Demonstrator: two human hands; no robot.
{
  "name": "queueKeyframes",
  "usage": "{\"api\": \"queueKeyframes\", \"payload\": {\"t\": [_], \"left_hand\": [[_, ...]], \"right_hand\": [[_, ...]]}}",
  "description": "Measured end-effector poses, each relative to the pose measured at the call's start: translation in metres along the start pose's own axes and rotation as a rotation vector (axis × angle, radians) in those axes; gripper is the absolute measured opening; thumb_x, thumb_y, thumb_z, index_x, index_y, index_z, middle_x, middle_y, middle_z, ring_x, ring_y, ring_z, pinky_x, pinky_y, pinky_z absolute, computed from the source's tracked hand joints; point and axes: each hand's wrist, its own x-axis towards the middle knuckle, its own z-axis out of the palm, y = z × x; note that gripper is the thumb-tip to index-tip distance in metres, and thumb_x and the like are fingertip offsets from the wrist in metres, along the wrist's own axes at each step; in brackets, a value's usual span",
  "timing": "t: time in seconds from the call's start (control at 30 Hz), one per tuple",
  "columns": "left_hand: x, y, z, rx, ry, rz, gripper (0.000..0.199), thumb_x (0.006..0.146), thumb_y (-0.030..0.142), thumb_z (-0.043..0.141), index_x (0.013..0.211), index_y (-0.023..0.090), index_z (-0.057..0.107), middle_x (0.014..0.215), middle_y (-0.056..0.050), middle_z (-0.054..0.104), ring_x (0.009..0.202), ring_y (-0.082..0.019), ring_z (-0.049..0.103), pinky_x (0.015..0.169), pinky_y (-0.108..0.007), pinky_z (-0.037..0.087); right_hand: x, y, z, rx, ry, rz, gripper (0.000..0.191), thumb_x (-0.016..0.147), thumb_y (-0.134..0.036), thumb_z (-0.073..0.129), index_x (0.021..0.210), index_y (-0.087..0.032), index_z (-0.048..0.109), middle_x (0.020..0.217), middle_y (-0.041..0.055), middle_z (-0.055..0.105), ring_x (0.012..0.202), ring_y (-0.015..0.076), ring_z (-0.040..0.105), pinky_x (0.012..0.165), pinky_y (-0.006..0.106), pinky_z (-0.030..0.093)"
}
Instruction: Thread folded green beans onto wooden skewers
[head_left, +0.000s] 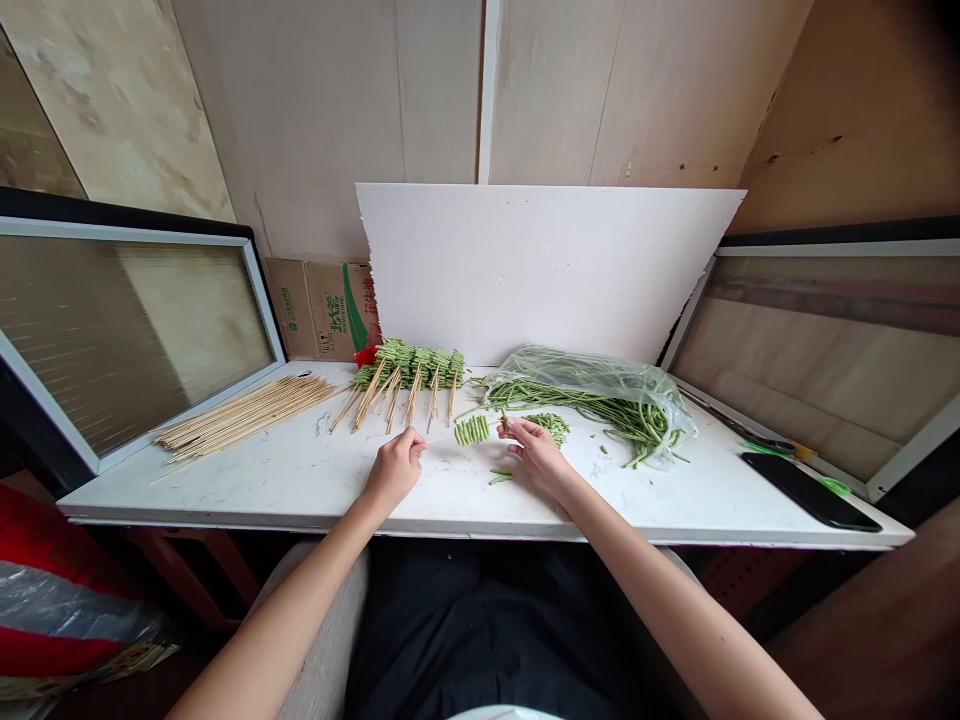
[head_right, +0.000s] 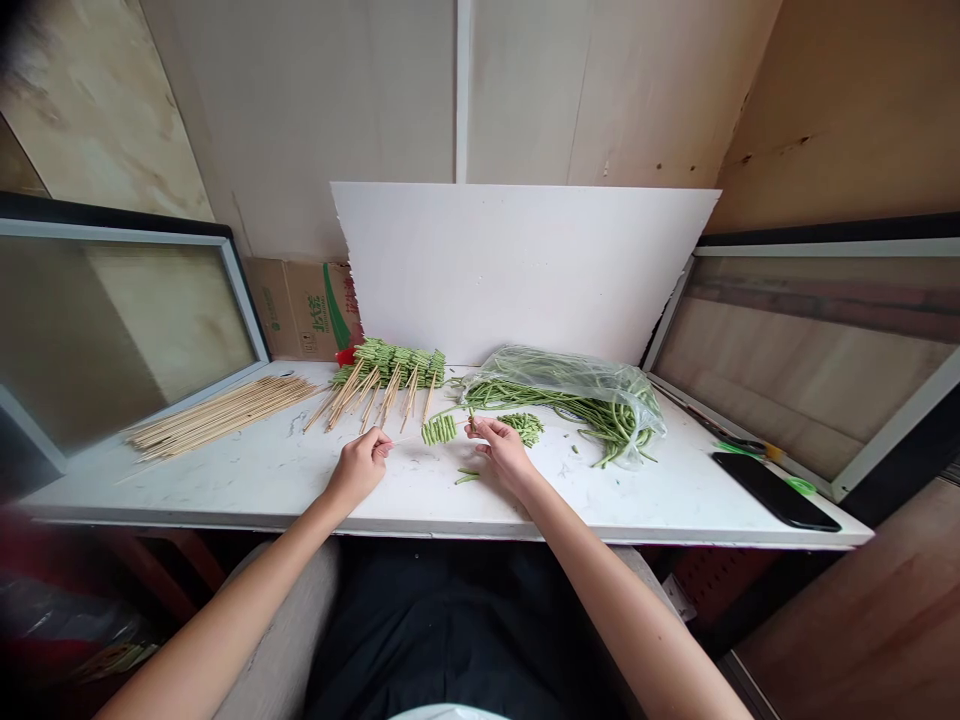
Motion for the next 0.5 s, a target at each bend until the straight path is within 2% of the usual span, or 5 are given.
{"api": "queueKeyframes", "payload": {"t": [0.5], "left_hand": [[0.0010,0.0029,-0.0026,-0.006,-0.014,0.000,0.023,0.089,0.005,0.044,0.082,0.023,0.056,0.081,-0.003,0.072,0.084,-0.021,0.073,0.067,-0.028,0.050]], "right_hand": [[-0.0022,-0.0043,0.0005,-0.096,0.035,0.012,0.043,0.076,-0.060,0.082,0.094,-0.021,0.078,0.115,0.0118,0.075,0.112,0.0273,0.064,0.078,0.031,0.046]]}}
